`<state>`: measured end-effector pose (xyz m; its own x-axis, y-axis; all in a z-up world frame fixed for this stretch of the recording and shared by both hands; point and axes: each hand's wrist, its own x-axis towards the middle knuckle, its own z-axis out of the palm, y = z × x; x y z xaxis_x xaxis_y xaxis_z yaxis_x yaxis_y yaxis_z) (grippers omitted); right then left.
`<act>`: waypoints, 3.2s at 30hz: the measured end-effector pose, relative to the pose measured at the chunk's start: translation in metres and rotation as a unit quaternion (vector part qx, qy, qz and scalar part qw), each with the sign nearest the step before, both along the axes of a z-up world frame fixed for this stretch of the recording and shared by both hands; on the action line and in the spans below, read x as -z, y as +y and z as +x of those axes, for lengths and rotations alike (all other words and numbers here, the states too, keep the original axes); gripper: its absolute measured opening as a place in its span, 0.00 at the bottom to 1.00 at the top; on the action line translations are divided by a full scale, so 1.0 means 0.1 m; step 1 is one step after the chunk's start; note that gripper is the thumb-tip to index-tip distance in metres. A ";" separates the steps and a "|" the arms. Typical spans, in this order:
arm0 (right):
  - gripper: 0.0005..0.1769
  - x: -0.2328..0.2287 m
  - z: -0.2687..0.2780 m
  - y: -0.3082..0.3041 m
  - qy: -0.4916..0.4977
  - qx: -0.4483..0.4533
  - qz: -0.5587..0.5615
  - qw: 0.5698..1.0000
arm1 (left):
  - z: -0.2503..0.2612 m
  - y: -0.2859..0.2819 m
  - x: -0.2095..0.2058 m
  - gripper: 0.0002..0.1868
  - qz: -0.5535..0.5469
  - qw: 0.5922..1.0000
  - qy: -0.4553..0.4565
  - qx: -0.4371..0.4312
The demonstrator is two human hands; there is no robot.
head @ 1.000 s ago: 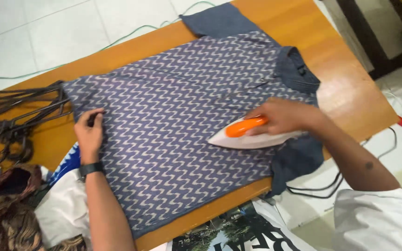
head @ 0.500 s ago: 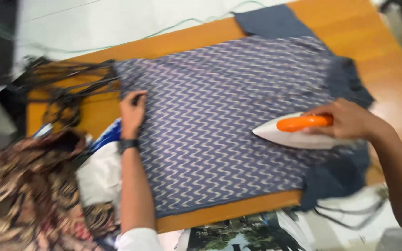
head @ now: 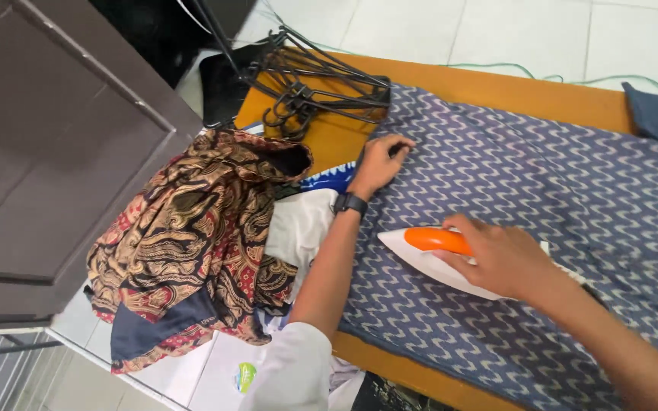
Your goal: Ironing a blue patterned shirt on a wooden table
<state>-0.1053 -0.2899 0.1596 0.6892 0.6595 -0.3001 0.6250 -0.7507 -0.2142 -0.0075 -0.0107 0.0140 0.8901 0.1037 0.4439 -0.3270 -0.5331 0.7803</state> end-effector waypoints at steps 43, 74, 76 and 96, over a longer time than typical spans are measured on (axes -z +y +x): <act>0.30 0.50 -0.03 -2.58 -0.185 0.142 -0.082 0.969 | 0.22 0.08 0.35 0.07 0.014 0.999 0.021 0.027; 0.24 0.24 -0.27 -1.94 -0.178 0.163 -0.053 0.969 | 0.08 -0.05 0.14 0.09 -0.049 0.996 0.018 0.073; 0.23 0.30 -0.35 -2.42 -0.251 0.172 -0.041 0.952 | 0.11 0.01 0.13 0.09 -0.006 0.999 0.007 0.053; 0.23 0.46 -0.28 -3.27 -0.219 0.242 -0.075 0.942 | 0.17 0.08 0.31 0.07 0.037 0.999 0.016 0.023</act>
